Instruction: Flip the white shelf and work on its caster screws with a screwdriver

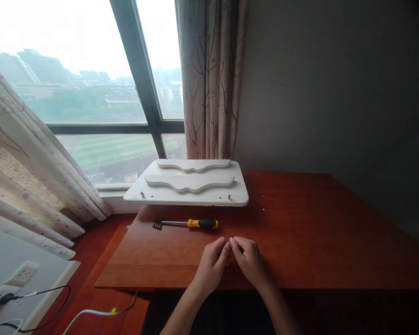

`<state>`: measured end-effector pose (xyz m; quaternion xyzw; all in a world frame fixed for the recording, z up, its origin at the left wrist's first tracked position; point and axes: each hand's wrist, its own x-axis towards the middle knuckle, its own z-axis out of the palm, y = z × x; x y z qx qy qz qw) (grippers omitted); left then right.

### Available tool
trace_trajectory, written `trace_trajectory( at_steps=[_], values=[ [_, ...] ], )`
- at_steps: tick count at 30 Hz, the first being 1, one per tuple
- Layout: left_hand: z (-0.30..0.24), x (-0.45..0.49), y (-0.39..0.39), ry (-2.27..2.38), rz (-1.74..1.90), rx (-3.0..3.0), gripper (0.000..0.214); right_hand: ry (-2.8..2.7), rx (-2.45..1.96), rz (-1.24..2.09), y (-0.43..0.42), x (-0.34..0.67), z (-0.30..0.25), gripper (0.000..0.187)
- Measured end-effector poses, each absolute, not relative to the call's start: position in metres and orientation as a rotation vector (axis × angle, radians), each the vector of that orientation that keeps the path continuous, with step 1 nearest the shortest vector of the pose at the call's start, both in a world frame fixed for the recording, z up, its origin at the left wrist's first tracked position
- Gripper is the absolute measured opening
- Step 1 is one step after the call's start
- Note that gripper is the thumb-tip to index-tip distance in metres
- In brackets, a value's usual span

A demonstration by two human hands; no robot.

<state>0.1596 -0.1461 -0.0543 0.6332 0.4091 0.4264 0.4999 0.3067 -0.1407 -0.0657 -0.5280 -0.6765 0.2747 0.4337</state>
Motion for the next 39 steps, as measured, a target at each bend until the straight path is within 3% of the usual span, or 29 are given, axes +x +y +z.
trace_trajectory(
  at_steps=[39],
  values=[
    [-0.053, 0.16, -0.147, 0.994, 1.016, 1.537, 0.038, -1.712, -1.294, 0.746, -0.142, 0.308, -0.071, 0.042]
  ],
)
